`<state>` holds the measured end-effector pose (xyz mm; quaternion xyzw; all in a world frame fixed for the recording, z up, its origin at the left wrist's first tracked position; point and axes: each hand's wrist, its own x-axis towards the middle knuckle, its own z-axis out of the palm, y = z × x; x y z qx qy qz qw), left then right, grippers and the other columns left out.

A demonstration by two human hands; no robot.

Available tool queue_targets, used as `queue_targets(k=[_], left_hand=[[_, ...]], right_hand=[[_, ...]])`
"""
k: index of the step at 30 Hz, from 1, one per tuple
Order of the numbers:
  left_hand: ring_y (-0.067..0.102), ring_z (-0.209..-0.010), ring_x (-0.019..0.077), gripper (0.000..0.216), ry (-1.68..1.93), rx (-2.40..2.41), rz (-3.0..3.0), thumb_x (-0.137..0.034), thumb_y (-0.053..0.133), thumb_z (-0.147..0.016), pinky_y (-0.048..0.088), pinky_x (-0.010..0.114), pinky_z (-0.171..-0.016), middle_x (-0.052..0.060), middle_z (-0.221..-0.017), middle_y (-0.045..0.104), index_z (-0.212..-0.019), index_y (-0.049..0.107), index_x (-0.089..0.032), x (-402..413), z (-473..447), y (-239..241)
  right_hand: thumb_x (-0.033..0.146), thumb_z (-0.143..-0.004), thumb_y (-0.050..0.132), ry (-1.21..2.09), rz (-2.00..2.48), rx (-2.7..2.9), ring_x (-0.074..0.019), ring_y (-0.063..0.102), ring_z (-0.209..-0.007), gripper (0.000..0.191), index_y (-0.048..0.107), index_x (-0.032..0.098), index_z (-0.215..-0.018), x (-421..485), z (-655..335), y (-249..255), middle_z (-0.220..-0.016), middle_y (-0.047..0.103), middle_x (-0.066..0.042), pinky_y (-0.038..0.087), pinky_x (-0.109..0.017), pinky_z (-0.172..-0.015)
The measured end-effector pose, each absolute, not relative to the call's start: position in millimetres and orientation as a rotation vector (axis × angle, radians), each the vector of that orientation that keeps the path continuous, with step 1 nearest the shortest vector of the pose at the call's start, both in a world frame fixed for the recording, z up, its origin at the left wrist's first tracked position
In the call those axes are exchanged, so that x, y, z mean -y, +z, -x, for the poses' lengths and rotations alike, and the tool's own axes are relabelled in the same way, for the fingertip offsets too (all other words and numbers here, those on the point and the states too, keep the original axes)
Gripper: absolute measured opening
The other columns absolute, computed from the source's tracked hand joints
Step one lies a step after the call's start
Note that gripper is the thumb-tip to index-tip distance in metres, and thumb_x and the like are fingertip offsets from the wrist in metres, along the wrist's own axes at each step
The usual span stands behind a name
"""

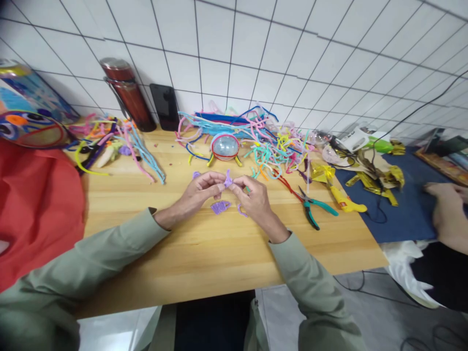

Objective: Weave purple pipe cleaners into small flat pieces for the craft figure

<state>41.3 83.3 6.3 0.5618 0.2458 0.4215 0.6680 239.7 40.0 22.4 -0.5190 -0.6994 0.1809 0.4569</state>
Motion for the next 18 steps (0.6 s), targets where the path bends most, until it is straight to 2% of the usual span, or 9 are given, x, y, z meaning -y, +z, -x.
queue_targets(k=[4, 11, 18], left_hand=[[0.060, -0.070, 0.0096, 0.044, 0.903, -0.540, -1.248, -0.051, 0.088, -0.082, 0.051, 0.022, -0.064, 0.002, -0.092, 0.073, -0.107, 0.072, -0.018, -81.3, -44.0, 3.3], [0.055, -0.065, 0.0087, 0.047, 0.937, -0.646, -1.246, -0.058, 0.090, -0.078, 0.048, 0.021, -0.060, -0.002, -0.080, 0.067, -0.090, 0.069, -0.018, -79.8, -46.3, 3.0], [0.050, -0.063, 0.0077, 0.049, 1.003, -0.660, -1.287, -0.059, 0.090, -0.077, 0.043, 0.021, -0.059, -0.004, -0.074, 0.061, -0.087, 0.064, -0.018, -79.6, -49.8, -2.7]], right_hand=[[0.040, -0.099, 0.070, 0.357, 1.251, 1.756, -0.0173, 0.065, -0.068, 0.025, 0.074, 0.022, -0.082, -38.8, -245.4, 17.7, -0.073, 0.072, -0.002, 0.052, -0.031, -0.070], [0.037, -0.099, 0.068, 0.352, 1.277, 1.769, -0.0201, 0.071, -0.076, 0.017, 0.078, 0.023, -0.097, -35.8, -247.0, 12.0, -0.084, 0.079, -0.004, 0.056, -0.033, -0.074], [0.028, -0.098, 0.069, 0.117, 1.225, 1.829, -0.0183, 0.065, -0.072, 0.012, 0.076, 0.024, -0.090, -34.9, -246.4, 15.8, -0.077, 0.071, -0.002, 0.053, -0.032, -0.069]])
